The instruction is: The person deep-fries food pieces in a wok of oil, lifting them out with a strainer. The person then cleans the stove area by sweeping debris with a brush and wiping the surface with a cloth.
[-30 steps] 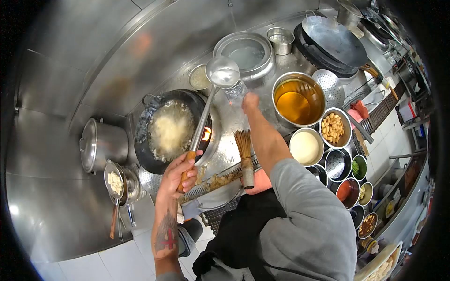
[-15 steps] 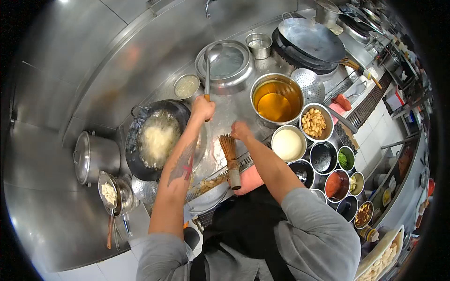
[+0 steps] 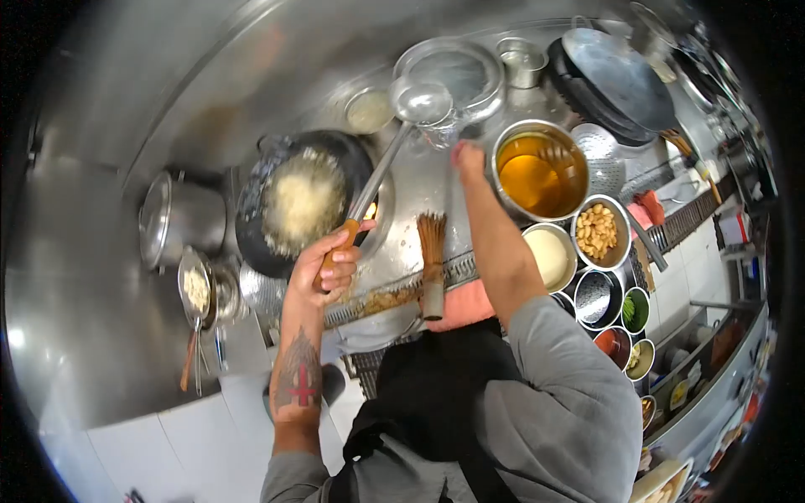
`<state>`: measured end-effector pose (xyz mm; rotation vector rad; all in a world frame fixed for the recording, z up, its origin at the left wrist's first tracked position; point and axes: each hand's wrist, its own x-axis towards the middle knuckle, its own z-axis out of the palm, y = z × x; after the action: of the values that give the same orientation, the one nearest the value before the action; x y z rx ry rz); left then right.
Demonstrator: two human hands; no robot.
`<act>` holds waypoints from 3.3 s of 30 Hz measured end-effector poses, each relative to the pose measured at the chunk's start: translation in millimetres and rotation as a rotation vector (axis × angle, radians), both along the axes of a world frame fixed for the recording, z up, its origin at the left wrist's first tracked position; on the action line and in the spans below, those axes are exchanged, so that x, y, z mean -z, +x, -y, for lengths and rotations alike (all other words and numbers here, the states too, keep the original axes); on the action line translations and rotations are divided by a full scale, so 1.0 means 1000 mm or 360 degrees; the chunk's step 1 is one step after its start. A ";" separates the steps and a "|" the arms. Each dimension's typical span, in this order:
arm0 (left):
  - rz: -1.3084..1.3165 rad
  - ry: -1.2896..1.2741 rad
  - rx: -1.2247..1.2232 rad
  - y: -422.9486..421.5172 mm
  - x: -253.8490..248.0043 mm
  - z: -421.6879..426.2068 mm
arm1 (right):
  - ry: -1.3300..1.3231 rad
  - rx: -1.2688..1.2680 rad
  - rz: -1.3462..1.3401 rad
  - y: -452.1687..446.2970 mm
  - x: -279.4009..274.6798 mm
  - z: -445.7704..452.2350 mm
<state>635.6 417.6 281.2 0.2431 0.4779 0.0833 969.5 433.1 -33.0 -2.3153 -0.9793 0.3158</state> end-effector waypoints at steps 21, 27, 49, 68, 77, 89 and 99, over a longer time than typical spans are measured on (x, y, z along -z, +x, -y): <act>-0.0582 0.0805 -0.0099 -0.108 0.078 0.208 | 0.0621 0.0180 -0.2495 -0.231 -0.124 0.184; 0.0002 0.0516 -0.0201 -0.062 0.143 0.242 | 0.0771 0.0060 -0.2380 -0.276 -0.187 0.260; -0.1595 0.1904 -0.1086 -0.541 0.059 0.088 | 0.1047 0.0001 0.0348 -0.368 -0.337 0.176; -0.0718 0.0795 -0.0379 -0.790 0.110 -0.120 | -0.0144 -0.0624 -0.0237 -0.684 -0.137 0.209; -0.0491 0.1423 -0.0584 -0.723 0.023 -0.025 | -0.0721 -0.0680 -0.0251 -0.734 -0.102 0.323; 0.0332 0.1045 0.1093 -0.434 -0.065 0.280 | -0.0159 0.0178 -0.0660 -0.800 -0.070 0.553; 0.0676 0.1165 0.1922 -0.199 -0.052 0.663 | 0.0351 0.2247 -0.0800 -1.072 -0.046 0.821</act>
<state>436.9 -245.5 333.2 1.1673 -0.2008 -0.8722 -102.0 -387.5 12.7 -1.9961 0.8513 0.1389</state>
